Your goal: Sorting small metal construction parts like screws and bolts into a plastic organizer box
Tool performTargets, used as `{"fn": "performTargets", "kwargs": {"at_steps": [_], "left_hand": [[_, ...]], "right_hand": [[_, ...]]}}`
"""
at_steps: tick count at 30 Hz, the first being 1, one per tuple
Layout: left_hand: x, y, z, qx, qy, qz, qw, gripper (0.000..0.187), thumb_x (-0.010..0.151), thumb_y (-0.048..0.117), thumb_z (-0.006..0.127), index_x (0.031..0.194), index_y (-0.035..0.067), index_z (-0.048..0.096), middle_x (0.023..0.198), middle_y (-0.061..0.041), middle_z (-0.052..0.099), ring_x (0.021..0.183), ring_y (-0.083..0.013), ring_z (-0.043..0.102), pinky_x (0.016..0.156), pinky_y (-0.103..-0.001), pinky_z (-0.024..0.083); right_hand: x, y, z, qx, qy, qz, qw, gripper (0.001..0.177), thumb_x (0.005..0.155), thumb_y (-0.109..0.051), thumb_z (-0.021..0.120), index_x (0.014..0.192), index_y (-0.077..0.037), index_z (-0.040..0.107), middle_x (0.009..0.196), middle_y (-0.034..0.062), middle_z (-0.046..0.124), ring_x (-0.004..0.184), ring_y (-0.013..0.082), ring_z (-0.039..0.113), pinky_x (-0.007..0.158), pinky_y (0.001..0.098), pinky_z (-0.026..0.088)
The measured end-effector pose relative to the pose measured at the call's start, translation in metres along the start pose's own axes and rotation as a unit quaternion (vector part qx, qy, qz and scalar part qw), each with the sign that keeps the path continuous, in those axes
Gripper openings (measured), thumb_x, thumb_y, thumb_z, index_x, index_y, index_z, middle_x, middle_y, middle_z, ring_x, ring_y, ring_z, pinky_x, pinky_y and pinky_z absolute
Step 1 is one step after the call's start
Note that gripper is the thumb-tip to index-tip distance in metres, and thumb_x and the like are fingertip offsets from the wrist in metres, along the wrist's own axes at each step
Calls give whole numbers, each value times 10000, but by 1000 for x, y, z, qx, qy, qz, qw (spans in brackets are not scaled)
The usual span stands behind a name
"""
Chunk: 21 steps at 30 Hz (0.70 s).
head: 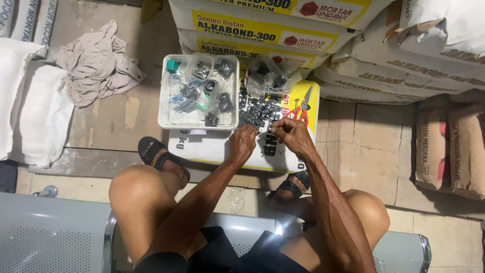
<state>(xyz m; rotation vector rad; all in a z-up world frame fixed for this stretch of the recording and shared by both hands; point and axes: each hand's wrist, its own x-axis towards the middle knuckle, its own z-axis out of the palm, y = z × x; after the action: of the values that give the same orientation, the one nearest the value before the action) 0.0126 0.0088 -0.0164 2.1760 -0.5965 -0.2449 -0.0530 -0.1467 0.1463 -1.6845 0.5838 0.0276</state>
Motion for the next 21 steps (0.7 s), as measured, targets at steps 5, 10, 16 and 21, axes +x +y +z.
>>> {"fn": "performTargets", "kwargs": {"at_steps": [5, 10, 16, 21], "left_hand": [[-2, -1, 11, -16, 6, -29, 999, 151, 974, 244, 594, 876, 136, 633, 783, -123, 689, 787, -421, 718, 711, -566, 584], [-1, 16, 5, -21, 10, -53, 998, 119, 942, 163, 597, 845, 101, 629, 717, -172, 705, 746, -444, 719, 690, -563, 575], [0, 3, 26, -111, 33, -68, 991, 75, 926, 132, 610, 855, 123, 631, 721, -170, 725, 774, -454, 720, 675, -519, 566], [0, 11, 18, -200, 32, -87, 976, 70, 938, 44, 576, 933, 43, 647, 620, -201, 681, 469, -285, 669, 457, -362, 529]], "right_hand": [[-3, -3, 0, 8, 4, 4, 1000, 142, 884, -31, 743, 1001, 50, 746, 765, 159, 648, 753, 197, 633, 601, 272, 569], [-2, 0, 2, 9, 15, 13, 1000, 109, 884, -35, 752, 968, 35, 745, 718, 133, 627, 708, 171, 617, 568, 255, 563], [10, 19, 4, 17, 5, 13, 1000, 86, 893, -54, 761, 940, 16, 747, 716, 124, 634, 707, 161, 616, 557, 244, 556], [12, 25, 9, 57, 34, 52, 996, 87, 897, -47, 739, 959, 13, 737, 760, 148, 654, 687, 178, 632, 538, 260, 562]]}}
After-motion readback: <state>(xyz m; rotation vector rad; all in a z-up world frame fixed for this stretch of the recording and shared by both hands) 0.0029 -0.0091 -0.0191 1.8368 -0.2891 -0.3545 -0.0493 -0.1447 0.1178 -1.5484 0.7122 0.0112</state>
